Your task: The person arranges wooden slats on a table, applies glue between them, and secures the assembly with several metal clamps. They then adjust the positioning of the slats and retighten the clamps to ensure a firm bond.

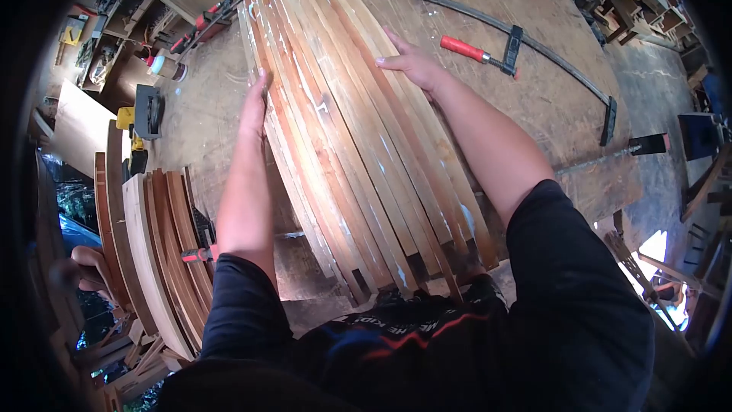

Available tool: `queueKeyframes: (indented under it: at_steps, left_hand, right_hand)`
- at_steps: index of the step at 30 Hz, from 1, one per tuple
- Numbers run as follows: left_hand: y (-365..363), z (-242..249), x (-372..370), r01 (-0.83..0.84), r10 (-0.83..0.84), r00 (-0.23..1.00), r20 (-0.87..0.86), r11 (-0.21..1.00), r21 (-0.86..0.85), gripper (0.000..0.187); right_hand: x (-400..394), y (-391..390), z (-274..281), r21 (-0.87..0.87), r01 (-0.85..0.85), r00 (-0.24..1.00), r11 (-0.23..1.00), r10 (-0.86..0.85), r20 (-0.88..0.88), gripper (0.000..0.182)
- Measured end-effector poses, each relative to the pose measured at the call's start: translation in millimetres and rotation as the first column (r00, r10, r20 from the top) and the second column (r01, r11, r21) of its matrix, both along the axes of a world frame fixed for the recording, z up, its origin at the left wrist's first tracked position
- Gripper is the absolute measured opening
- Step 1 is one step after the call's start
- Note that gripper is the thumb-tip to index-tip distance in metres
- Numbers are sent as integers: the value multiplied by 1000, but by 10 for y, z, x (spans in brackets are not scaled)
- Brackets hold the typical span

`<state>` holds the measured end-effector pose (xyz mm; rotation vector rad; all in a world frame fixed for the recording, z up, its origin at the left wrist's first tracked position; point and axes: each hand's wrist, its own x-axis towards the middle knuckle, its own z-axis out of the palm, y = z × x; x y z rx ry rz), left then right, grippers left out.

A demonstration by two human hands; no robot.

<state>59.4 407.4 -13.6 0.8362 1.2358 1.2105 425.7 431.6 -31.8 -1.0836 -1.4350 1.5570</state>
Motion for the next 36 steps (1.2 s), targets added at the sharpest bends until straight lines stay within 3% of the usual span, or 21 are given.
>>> queueKeyframes:
  at_steps: [1,7,11,16,19,31,36]
  left_hand:
    - [0,72,82,-17,17,1000,-9,1000,2,71]
    - [80,264,331,9,-5,995,-100,999,41,72]
    - [308,48,330,58,-58,996,-74,998,-1,73]
    - [302,132,626,125,-126,992,31,992,23,75]
    - [285,189,585,114,-116,991,72,993,27,76]
    - [262,351,586,236,-254,964,83,955,180,74]
    - [259,322,606,173,-190,976,111,975,141,80]
  right_hand:
    - [25,-5,-4,7,18,999,1000,-18,33,97]
    - [130,-86,2,-108,4,972,994,-29,-234,95]
    - [285,-207,122,-98,83,978,992,-100,-183,95]
    - [538,-199,77,-48,155,987,987,-157,-38,97]
    - [505,-233,170,-95,118,980,988,-131,-147,97]
    - [457,-521,334,18,229,968,973,-226,-110,95]
    - [434,-538,392,5,260,962,966,-259,-89,95]
